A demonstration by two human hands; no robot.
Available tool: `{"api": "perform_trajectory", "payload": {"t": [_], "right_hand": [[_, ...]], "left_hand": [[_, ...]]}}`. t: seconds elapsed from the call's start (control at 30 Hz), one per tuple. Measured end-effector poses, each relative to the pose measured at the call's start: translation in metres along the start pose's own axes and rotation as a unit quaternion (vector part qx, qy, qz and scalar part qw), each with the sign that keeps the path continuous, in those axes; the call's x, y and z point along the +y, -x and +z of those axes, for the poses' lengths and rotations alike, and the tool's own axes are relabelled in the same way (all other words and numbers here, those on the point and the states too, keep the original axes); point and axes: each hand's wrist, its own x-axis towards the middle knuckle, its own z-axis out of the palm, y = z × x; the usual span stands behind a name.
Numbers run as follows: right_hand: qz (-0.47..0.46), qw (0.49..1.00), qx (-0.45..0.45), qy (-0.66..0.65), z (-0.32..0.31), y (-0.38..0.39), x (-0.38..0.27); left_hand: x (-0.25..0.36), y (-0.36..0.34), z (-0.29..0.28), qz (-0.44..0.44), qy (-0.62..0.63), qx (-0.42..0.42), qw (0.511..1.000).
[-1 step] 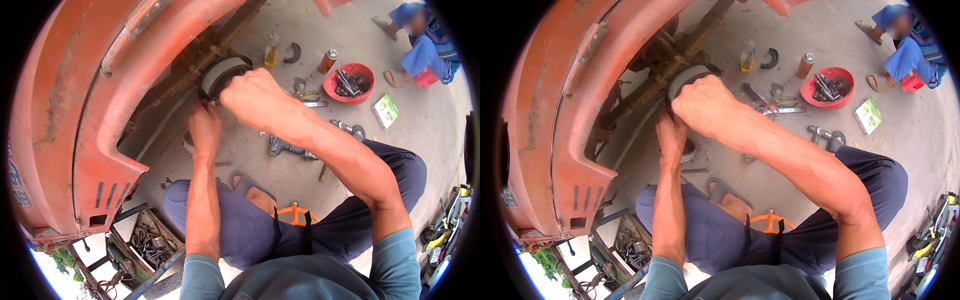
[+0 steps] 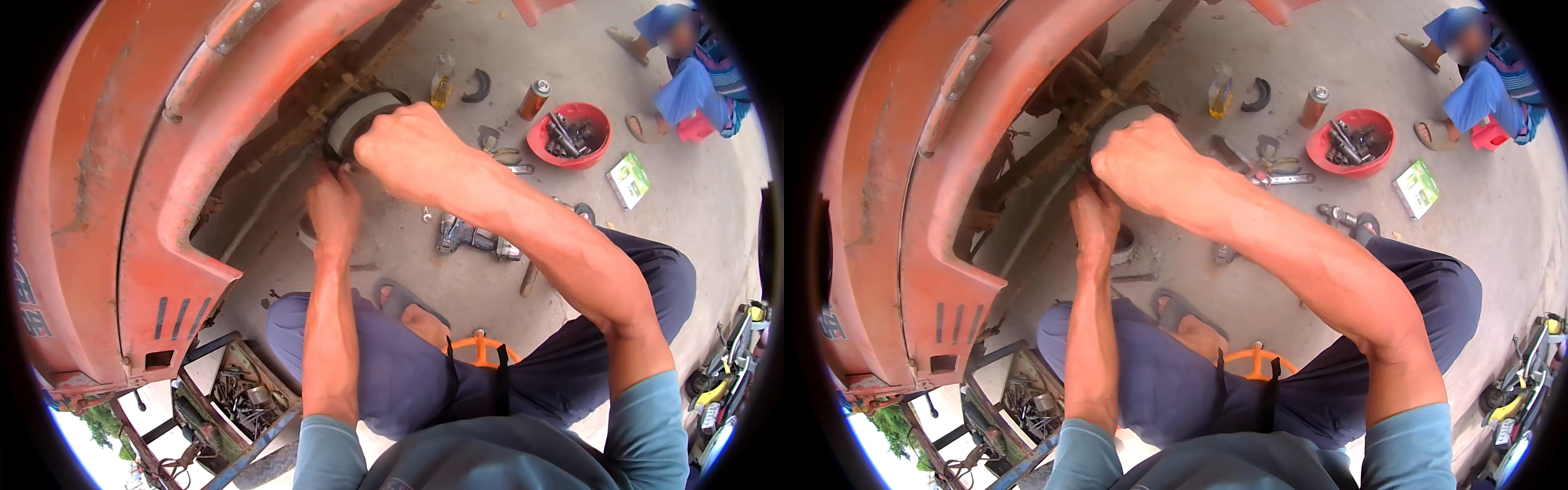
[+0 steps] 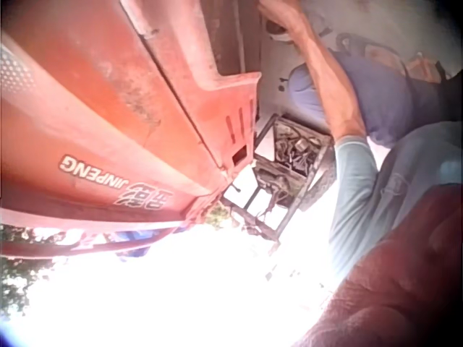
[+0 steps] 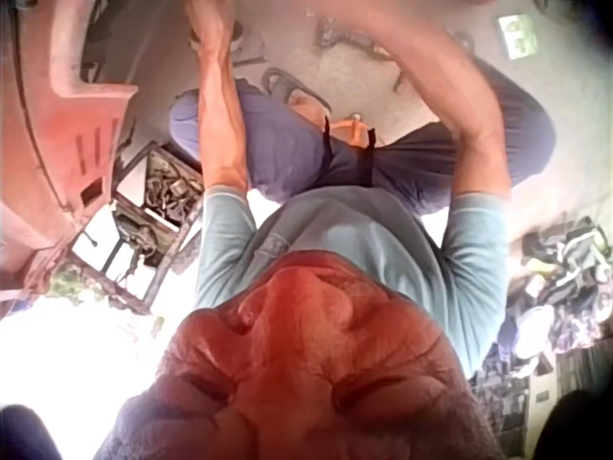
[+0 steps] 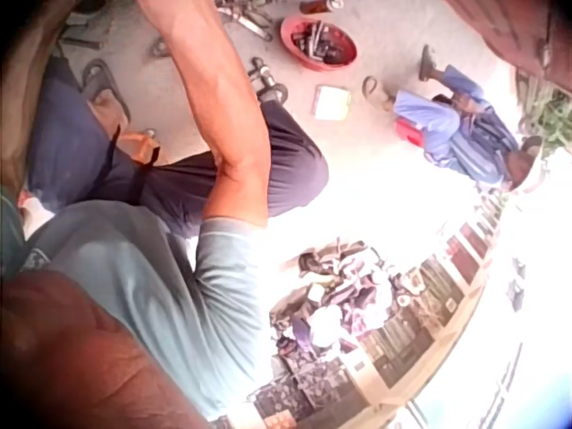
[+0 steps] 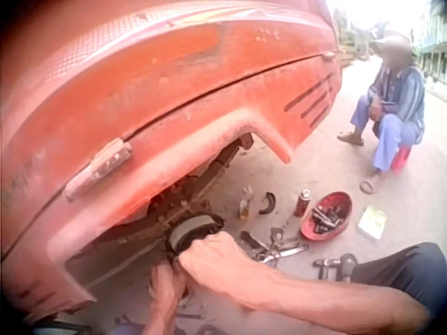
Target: The person works on the internal components of a brake drum assembly using a screwdriver. They handle small metal springs and pins, positioning them within the mechanism while the vehicle is raised.
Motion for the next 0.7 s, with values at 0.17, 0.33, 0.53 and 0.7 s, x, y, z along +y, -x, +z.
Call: {"api": "perform_trajectory", "payload": {"t": [0.17, 0.33, 0.53, 0.7], "right_hand": [[0.05, 0.998, 0.038, -0.01, 0.023, -0.003, -0.016], [0.163, 0.985, 0.048, -0.04, 0.111, 0.035, -0.056], [0.309, 0.933, 0.003, -0.183, 0.113, 0.06, -0.058], [0.367, 0.896, 0.008, -0.25, 0.106, 0.095, -0.047]], "left_hand": [[-0.003, 0.0, -0.002, -0.013, -0.012, -0.001, 1.0], [-0.004, -0.003, 0.001, -0.027, -0.01, -0.024, 0.999], [-0.015, -0.001, -0.004, 0.001, 0.008, -0.02, 1.0], [-0.011, 0.006, 0.001, 0.007, -0.015, 0.001, 1.0]]}}
